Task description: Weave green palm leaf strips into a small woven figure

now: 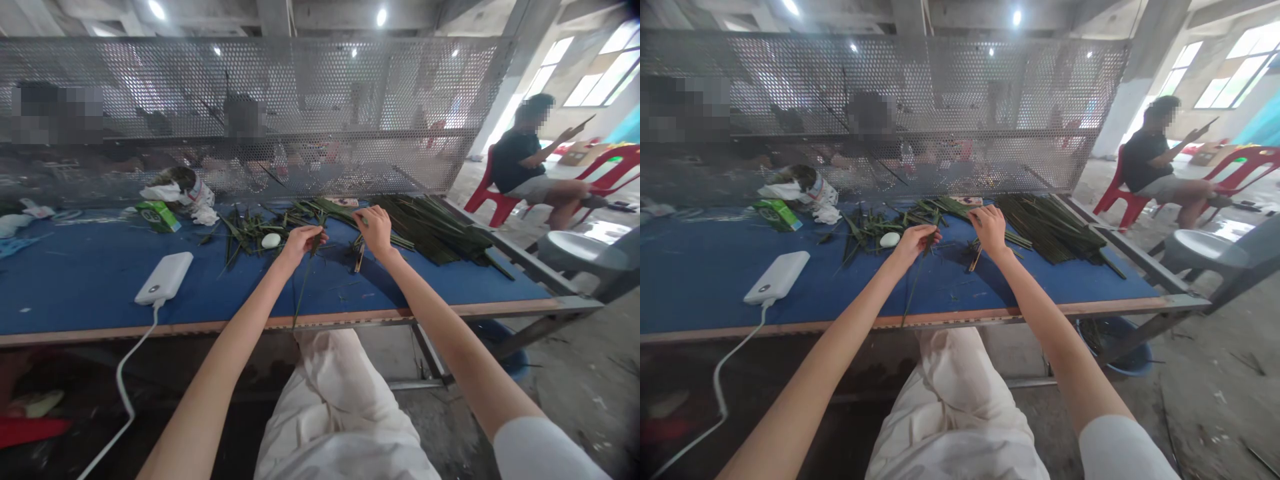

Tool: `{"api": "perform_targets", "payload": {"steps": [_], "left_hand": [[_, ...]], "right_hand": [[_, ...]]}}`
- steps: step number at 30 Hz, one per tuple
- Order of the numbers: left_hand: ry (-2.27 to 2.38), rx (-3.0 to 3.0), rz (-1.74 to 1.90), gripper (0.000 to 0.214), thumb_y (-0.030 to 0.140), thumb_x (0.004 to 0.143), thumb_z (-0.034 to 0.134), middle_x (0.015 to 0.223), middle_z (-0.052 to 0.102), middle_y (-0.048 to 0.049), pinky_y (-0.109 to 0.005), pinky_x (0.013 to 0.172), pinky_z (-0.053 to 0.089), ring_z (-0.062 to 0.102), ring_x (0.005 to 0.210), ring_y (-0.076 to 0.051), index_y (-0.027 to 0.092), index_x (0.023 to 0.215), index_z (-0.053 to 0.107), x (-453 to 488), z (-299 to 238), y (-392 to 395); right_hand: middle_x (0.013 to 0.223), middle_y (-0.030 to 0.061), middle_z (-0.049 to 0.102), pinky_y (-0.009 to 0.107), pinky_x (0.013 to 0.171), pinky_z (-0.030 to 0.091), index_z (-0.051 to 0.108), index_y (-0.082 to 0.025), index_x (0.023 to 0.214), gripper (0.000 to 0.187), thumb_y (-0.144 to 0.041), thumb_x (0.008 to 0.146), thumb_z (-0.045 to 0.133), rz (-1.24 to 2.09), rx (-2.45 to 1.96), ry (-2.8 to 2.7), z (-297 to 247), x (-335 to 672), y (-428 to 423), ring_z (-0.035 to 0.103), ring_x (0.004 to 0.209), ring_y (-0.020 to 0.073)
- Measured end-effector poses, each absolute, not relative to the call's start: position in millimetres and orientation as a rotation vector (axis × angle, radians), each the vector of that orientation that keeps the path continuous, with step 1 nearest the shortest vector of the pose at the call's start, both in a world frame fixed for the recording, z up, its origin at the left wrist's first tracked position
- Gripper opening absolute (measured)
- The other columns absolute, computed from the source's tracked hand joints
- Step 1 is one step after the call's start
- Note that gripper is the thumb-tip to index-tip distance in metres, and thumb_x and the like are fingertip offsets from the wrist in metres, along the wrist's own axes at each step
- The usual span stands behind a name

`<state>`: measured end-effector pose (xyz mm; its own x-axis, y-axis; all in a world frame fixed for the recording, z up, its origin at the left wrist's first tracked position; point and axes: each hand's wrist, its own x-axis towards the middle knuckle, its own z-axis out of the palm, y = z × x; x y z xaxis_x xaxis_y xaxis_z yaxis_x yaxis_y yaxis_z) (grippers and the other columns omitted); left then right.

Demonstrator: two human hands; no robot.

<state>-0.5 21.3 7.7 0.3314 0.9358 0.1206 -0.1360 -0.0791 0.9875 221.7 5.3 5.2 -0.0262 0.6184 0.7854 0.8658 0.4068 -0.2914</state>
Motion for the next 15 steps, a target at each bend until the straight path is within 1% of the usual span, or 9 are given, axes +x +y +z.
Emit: {"api": "perform_targets", "payload": {"steps": [2,4,8,12,15], "left_hand": [[0.795,1.307,1.100,0.028,0.038,0.066,0.077,0.074,0.072,-0.0062,-0.027,0.074,0.052,0.066,0.068,-0.014,0.014,0.077,0.071,-2.4,8.6,22.1],[0.780,1.305,1.077,0.028,0.038,0.066,0.078,0.074,0.072,-0.0067,-0.026,0.072,0.052,0.066,0.068,-0.014,0.013,0.077,0.071,-3.5,8.8,22.0],[0.773,1.377,0.964,0.025,0.036,0.067,0.077,0.073,0.072,-0.0073,-0.027,0.071,0.051,0.066,0.068,-0.015,0.013,0.075,0.071,-2.4,8.1,19.4],[0.757,1.478,0.821,0.026,0.037,0.066,0.078,0.071,0.071,-0.0089,-0.027,0.067,0.051,0.065,0.064,-0.016,0.012,0.072,0.072,0.7,7.0,16.8],[0.730,1.537,0.723,0.026,0.038,0.067,0.078,0.068,0.071,-0.0094,-0.028,0.064,0.050,0.064,0.061,-0.016,0.013,0.072,0.073,2.0,5.5,16.4]], "right_hand": [[0.098,0.0122,0.067,0.040,0.089,0.039,0.069,-0.019,0.104,0.034,-0.033,0.098,0.038,-0.337,-1.290,-1.786,3.6,220.4,6.0,0.054,0.101,0.0278],[0.106,0.0132,0.065,0.040,0.089,0.040,0.065,-0.017,0.115,0.035,-0.032,0.098,0.038,-0.341,-1.268,-1.851,1.6,218.0,6.5,0.054,0.103,0.0279],[0.118,0.0143,0.060,0.043,0.095,0.040,0.056,-0.017,0.129,0.040,-0.032,0.098,0.037,-0.364,-1.270,-1.884,1.2,213.7,4.5,0.051,0.111,0.0288],[0.124,0.0134,0.057,0.044,0.098,0.038,0.050,-0.018,0.137,0.043,-0.029,0.097,0.040,-0.414,-1.293,-1.853,5.3,214.3,0.1,0.049,0.115,0.0286],[0.129,0.0124,0.055,0.042,0.101,0.037,0.054,-0.019,0.134,0.042,-0.022,0.093,0.046,-0.423,-1.239,-1.968,6.3,215.5,-0.5,0.046,0.120,0.0278]]}}
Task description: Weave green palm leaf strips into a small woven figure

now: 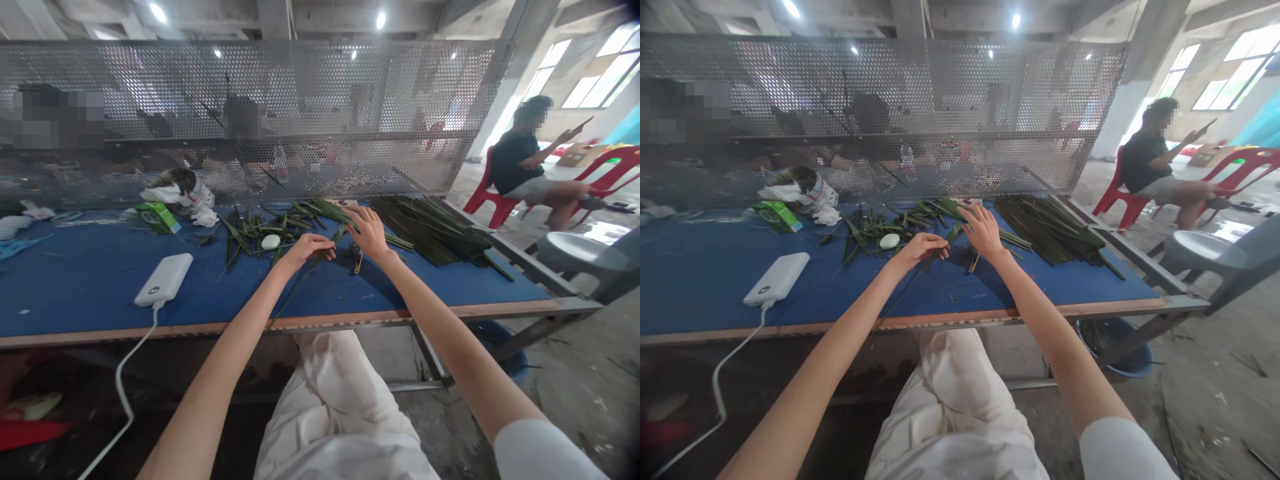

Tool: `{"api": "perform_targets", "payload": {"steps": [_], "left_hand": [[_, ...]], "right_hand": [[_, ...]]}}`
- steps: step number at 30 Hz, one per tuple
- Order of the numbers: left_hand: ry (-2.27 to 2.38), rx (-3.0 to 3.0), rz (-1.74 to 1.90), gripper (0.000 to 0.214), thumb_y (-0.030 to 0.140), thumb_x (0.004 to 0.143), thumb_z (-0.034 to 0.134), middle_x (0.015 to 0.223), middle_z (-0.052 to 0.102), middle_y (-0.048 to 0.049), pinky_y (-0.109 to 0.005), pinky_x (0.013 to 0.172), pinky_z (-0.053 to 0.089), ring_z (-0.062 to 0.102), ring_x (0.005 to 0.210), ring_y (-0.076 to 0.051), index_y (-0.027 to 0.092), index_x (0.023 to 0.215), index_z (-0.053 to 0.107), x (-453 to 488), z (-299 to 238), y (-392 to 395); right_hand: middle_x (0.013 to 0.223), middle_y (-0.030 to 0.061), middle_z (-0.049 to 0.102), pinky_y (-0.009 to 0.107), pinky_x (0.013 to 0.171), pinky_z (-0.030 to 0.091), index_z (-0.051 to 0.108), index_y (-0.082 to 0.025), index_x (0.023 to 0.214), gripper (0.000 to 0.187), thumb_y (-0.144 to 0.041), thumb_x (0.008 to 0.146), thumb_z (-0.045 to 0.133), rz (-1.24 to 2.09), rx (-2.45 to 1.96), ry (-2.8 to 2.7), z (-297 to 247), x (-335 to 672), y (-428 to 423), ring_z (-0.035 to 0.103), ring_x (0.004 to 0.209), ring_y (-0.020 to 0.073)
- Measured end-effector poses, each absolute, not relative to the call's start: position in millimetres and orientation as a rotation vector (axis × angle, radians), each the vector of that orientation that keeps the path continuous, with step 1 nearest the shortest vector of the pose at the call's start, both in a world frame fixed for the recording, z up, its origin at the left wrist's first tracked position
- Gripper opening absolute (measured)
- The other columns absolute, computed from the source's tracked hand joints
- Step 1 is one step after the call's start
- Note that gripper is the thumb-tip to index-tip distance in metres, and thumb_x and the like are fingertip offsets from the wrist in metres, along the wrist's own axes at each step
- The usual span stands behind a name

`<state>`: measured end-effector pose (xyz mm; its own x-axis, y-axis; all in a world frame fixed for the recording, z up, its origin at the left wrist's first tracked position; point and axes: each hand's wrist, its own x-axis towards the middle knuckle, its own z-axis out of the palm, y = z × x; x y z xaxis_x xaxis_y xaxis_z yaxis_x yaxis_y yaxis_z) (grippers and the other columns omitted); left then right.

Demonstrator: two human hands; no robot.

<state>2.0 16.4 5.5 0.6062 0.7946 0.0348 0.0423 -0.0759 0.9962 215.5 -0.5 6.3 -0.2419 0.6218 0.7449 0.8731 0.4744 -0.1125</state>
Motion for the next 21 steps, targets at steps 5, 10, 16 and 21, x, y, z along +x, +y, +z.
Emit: {"api": "perform_targets", "payload": {"steps": [5,10,16,21], "left_hand": [[0.719,1.571,0.702,0.026,0.038,0.067,0.078,0.068,0.071,-0.0096,-0.028,0.064,0.050,0.064,0.061,-0.016,0.012,0.071,0.073,2.3,4.1,16.9],[0.726,1.502,0.797,0.027,0.037,0.066,0.079,0.068,0.071,-0.0091,-0.028,0.065,0.050,0.064,0.061,-0.016,0.011,0.071,0.073,2.4,5.3,16.6],[0.732,1.350,1.016,0.025,0.036,0.066,0.079,0.070,0.071,-0.0063,-0.025,0.067,0.051,0.065,0.063,-0.014,0.013,0.073,0.073,-0.5,7.9,18.8],[0.760,1.207,1.158,0.021,0.032,0.067,0.077,0.071,0.071,-0.0045,-0.022,0.064,0.051,0.063,0.062,-0.011,0.014,0.075,0.071,-4.3,9.4,23.4]], "right_hand": [[0.123,0.0113,0.060,0.042,0.098,0.039,0.065,-0.021,0.118,0.034,-0.013,0.090,0.047,-0.399,-1.211,-2.022,3.4,214.2,2.5,0.049,0.118,0.0263],[0.110,0.0099,0.066,0.039,0.093,0.040,0.068,-0.019,0.108,0.028,-0.016,0.095,0.043,-0.514,-1.193,-1.772,5.2,217.5,2.9,0.054,0.108,0.0237],[0.099,0.0092,0.068,0.038,0.093,0.039,0.066,-0.019,0.113,0.032,-0.020,0.099,0.038,-0.615,-1.227,-1.697,8.7,221.9,0.4,0.056,0.103,0.0222],[0.107,0.0102,0.065,0.039,0.092,0.041,0.059,-0.019,0.125,0.041,-0.016,0.098,0.028,-0.588,-1.269,-1.639,9.9,228.8,0.8,0.056,0.105,0.0224]]}}
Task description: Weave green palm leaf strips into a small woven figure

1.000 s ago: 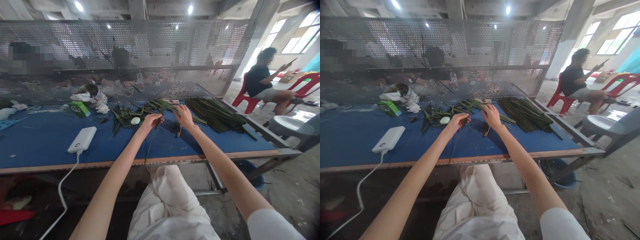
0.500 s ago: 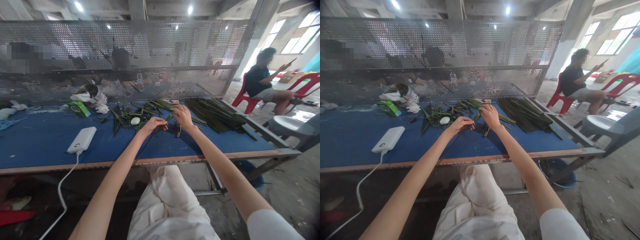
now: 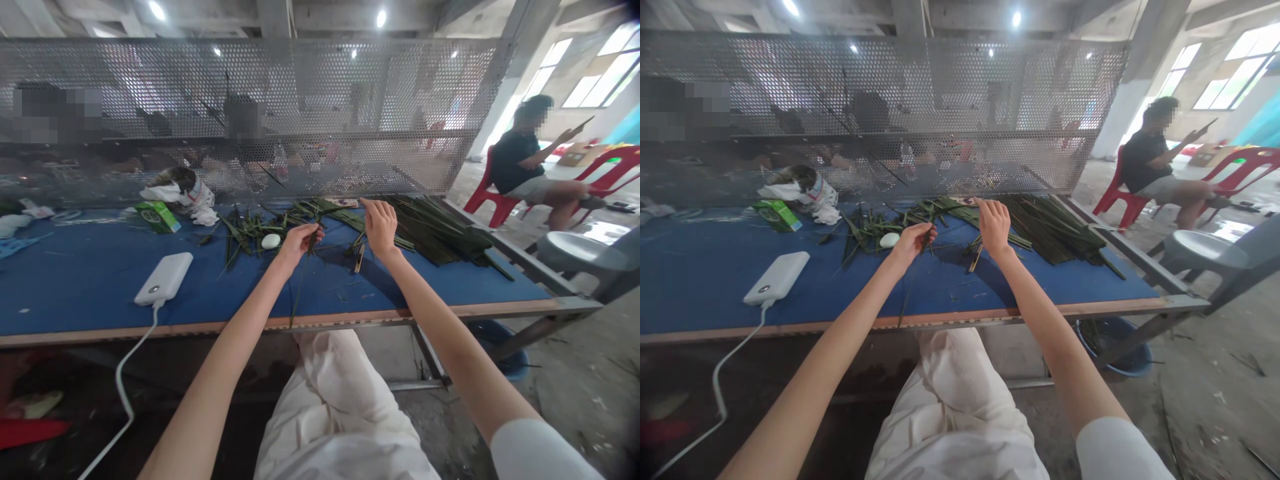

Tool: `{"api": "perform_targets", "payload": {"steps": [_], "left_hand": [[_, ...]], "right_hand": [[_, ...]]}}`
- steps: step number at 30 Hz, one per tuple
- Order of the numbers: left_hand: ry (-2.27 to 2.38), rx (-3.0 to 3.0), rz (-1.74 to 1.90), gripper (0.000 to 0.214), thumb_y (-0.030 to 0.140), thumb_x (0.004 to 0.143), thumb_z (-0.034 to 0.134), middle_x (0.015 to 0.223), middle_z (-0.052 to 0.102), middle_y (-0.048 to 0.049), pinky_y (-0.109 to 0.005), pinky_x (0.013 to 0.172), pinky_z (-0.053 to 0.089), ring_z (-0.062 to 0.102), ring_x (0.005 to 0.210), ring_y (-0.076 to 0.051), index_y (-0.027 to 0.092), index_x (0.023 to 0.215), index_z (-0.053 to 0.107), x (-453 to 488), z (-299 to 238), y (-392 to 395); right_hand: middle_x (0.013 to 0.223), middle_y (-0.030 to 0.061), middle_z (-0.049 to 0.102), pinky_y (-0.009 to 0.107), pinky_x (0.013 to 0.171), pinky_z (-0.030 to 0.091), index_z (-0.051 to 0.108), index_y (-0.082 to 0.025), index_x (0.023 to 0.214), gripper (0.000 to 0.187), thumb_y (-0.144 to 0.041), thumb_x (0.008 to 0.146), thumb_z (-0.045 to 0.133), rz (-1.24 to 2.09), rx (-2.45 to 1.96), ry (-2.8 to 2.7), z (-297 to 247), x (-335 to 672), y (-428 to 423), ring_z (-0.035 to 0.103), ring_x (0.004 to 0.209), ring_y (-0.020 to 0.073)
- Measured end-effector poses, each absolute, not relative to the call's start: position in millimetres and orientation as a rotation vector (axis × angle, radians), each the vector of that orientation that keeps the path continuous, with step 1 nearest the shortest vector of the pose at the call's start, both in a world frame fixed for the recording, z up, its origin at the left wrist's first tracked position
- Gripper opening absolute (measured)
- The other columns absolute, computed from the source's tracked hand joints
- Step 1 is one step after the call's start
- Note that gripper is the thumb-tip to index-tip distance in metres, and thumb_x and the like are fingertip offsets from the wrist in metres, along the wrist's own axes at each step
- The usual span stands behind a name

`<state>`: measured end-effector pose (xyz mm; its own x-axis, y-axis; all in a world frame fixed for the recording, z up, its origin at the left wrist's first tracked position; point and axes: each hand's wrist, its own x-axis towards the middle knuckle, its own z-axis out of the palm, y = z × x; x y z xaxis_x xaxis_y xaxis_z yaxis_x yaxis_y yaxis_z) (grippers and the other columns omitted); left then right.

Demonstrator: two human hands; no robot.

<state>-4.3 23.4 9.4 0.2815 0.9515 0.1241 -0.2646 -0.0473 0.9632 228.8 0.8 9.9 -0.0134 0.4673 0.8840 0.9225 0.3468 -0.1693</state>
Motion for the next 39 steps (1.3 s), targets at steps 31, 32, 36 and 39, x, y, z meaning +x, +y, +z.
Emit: {"api": "perform_targets", "payload": {"steps": [31,32,36,39], "left_hand": [[0.896,1.506,1.096,0.025,0.038,0.067,0.076,0.065,0.070,-0.0056,-0.027,0.060,0.050,0.061,0.055,-0.015,0.013,0.070,0.072,9.1,7.2,9.5],[0.882,1.522,1.107,0.025,0.038,0.067,0.074,0.064,0.070,-0.0055,-0.027,0.060,0.050,0.062,0.055,-0.015,0.014,0.069,0.072,8.8,6.0,10.4],[0.852,1.640,1.107,0.023,0.037,0.069,0.074,0.063,0.070,-0.0055,-0.028,0.059,0.050,0.062,0.055,-0.017,0.015,0.068,0.073,9.8,3.0,11.9],[0.889,1.697,1.120,0.021,0.036,0.070,0.074,0.061,0.069,-0.0054,-0.029,0.057,0.050,0.063,0.053,-0.018,0.015,0.066,0.072,11.9,3.1,10.3]], "right_hand": [[0.087,0.0060,0.066,0.024,0.053,0.049,0.063,-0.015,0.093,0.032,-0.045,0.086,0.053,0.734,-0.881,-1.656,6.9,178.1,-14.3,0.063,0.064,0.0152],[0.087,0.0059,0.066,0.024,0.056,0.049,0.064,-0.016,0.092,0.032,-0.046,0.086,0.054,0.715,-0.891,-1.663,6.9,177.5,-14.7,0.063,0.068,0.0157],[0.076,0.0040,0.064,0.024,0.062,0.048,0.062,-0.015,0.077,0.032,-0.047,0.081,0.062,0.660,-0.938,-1.634,4.3,176.6,-11.7,0.060,0.068,0.0149],[0.066,0.0017,0.060,0.024,0.058,0.047,0.058,-0.016,0.071,0.035,-0.050,0.081,0.061,0.735,-0.975,-1.559,1.3,176.7,-8.9,0.058,0.062,0.0141]]}}
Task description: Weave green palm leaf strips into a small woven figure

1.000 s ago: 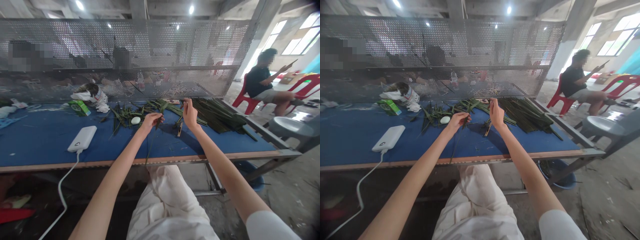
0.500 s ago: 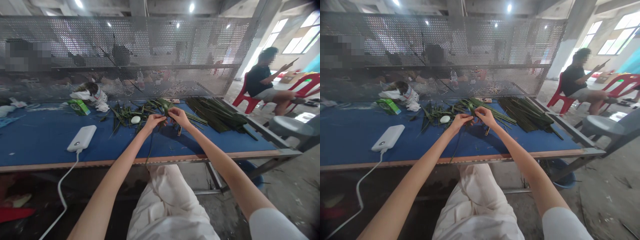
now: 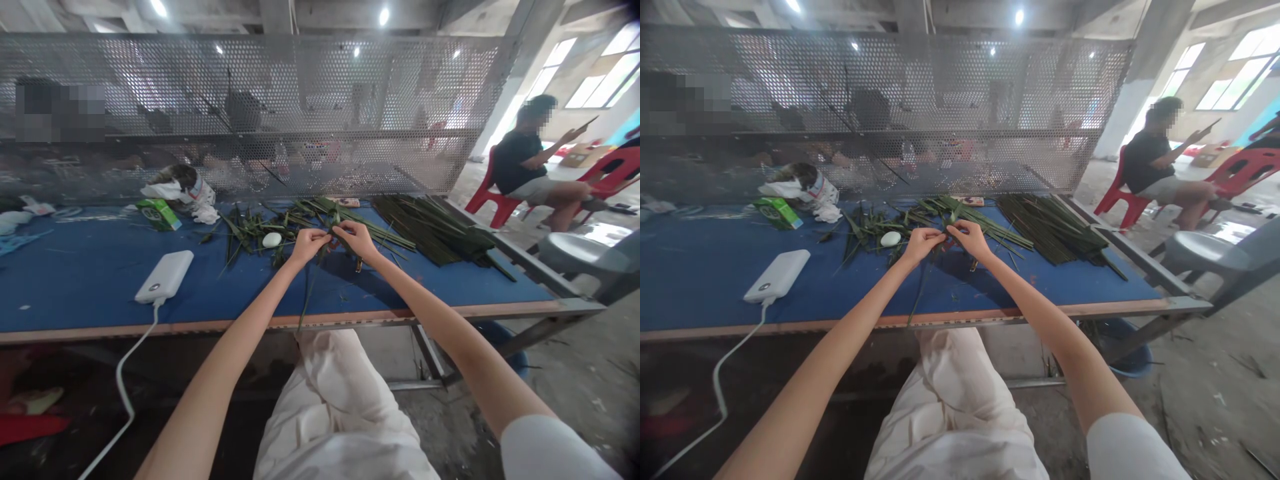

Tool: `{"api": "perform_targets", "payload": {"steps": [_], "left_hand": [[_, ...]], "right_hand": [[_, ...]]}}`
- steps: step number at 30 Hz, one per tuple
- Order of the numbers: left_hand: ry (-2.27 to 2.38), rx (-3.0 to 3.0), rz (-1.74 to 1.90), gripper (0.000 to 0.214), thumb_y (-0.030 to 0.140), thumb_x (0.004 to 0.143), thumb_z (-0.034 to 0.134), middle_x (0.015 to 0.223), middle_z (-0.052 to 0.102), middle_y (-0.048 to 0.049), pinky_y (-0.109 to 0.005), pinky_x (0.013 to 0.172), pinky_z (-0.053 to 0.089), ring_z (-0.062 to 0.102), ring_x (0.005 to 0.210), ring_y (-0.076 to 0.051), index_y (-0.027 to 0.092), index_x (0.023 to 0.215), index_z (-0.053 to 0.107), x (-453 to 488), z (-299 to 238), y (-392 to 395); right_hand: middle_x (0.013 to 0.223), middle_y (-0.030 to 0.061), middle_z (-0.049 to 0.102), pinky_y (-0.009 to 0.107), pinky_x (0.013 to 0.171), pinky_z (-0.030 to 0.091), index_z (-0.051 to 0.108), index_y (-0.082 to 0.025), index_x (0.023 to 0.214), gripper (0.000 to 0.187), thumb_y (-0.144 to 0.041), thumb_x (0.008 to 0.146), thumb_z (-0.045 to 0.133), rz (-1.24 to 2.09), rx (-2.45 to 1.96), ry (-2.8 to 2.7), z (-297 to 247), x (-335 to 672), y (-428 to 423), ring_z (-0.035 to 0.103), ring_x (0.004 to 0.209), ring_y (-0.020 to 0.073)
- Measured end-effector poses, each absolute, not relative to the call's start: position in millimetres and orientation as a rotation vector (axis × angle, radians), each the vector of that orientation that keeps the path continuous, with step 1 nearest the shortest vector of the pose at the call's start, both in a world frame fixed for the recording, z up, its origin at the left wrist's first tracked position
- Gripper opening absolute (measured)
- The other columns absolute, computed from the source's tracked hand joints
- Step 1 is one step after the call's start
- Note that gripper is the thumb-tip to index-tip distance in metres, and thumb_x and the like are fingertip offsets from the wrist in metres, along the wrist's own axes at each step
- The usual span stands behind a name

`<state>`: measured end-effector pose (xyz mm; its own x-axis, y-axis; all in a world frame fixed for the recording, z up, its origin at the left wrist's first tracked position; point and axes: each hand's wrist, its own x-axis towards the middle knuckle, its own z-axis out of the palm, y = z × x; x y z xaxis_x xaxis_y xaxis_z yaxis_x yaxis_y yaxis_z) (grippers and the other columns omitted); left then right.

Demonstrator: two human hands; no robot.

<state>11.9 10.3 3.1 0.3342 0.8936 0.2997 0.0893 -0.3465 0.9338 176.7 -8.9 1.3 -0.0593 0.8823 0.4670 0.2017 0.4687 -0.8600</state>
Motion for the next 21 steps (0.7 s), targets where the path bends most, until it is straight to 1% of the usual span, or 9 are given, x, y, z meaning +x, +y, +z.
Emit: {"api": "perform_targets", "payload": {"steps": [4,6,8,9,10,11,12,17,21], "left_hand": [[0.924,1.728,1.132,0.022,0.036,0.072,0.073,0.060,0.068,-0.0059,-0.029,0.056,0.049,0.062,0.052,-0.019,0.015,0.065,0.071,13.2,3.7,7.9],[0.914,1.735,1.122,0.021,0.036,0.072,0.073,0.061,0.068,-0.0060,-0.030,0.057,0.049,0.062,0.052,-0.019,0.015,0.066,0.072,13.2,3.6,7.3],[0.901,1.725,1.111,0.021,0.036,0.073,0.073,0.061,0.068,-0.0059,-0.030,0.058,0.050,0.062,0.053,-0.019,0.015,0.068,0.073,13.3,3.5,7.1],[0.897,1.714,1.106,0.020,0.035,0.073,0.073,0.061,0.068,-0.0058,-0.030,0.059,0.050,0.062,0.053,-0.019,0.015,0.069,0.074,13.4,3.6,7.0],[0.893,1.701,1.101,0.020,0.035,0.072,0.073,0.061,0.068,-0.0056,-0.030,0.059,0.050,0.062,0.053,-0.018,0.015,0.070,0.074,13.5,3.9,6.8],[0.885,1.690,1.096,0.020,0.035,0.072,0.073,0.061,0.068,-0.0055,-0.030,0.059,0.050,0.062,0.053,-0.018,0.015,0.071,0.074,13.7,4.2,6.5],[0.876,1.682,1.092,0.020,0.035,0.071,0.074,0.061,0.068,-0.0054,-0.030,0.059,0.050,0.062,0.053,-0.018,0.015,0.071,0.074,13.8,4.6,6.1],[0.882,1.657,1.075,0.023,0.037,0.070,0.074,0.063,0.069,-0.0061,-0.029,0.058,0.050,0.062,0.053,-0.017,0.015,0.067,0.073,13.2,5.1,6.7],[0.925,1.524,1.126,0.023,0.038,0.069,0.074,0.066,0.070,-0.0058,-0.028,0.059,0.050,0.062,0.056,-0.017,0.015,0.072,0.074,9.1,3.1,12.0]], "right_hand": [[0.062,0.0014,0.059,0.023,0.054,0.046,0.058,-0.017,0.073,0.037,-0.052,0.083,0.058,0.934,-0.993,-1.486,-1.3,176.6,-8.4,0.057,0.058,0.0133],[0.060,0.0006,0.058,0.022,0.051,0.045,0.058,-0.017,0.075,0.035,-0.051,0.083,0.060,0.982,-1.016,-1.463,-2.1,176.7,-8.4,0.055,0.053,0.0119],[0.060,-0.0016,0.057,0.022,0.047,0.043,0.058,-0.017,0.090,0.031,-0.046,0.081,0.064,0.983,-1.038,-1.413,-2.8,177.0,-8.0,0.052,0.048,0.0105],[0.061,-0.0030,0.057,0.022,0.045,0.042,0.056,-0.017,0.102,0.035,-0.042,0.080,0.066,0.977,-1.037,-1.391,-3.0,177.3,-7.6,0.051,0.045,0.0101],[0.062,-0.0042,0.057,0.021,0.043,0.041,0.052,-0.018,0.115,0.043,-0.039,0.080,0.067,0.967,-1.026,-1.383,-3.2,177.6,-7.2,0.050,0.042,0.0097],[0.062,-0.0049,0.057,0.021,0.041,0.040,0.048,-0.019,0.124,0.050,-0.036,0.081,0.066,0.957,-1.011,-1.397,-3.4,178.0,-6.8,0.048,0.040,0.0094],[0.062,-0.0051,0.057,0.021,0.039,0.038,0.045,-0.019,0.130,0.054,-0.035,0.082,0.065,0.949,-0.997,-1.430,-3.6,178.3,-6.3,0.046,0.039,0.0090],[0.060,-0.0028,0.058,0.021,0.035,0.032,0.051,-0.013,0.129,0.047,-0.035,0.087,0.055,0.917,-1.022,-1.565,-4.9,178.9,-5.2,0.037,0.034,0.0070],[0.056,-0.0038,0.056,0.020,0.034,0.031,0.051,-0.014,0.133,0.049,-0.036,0.089,0.055,0.907,-0.983,-1.643,-4.3,177.3,-9.0,0.037,0.033,0.0067]]}}
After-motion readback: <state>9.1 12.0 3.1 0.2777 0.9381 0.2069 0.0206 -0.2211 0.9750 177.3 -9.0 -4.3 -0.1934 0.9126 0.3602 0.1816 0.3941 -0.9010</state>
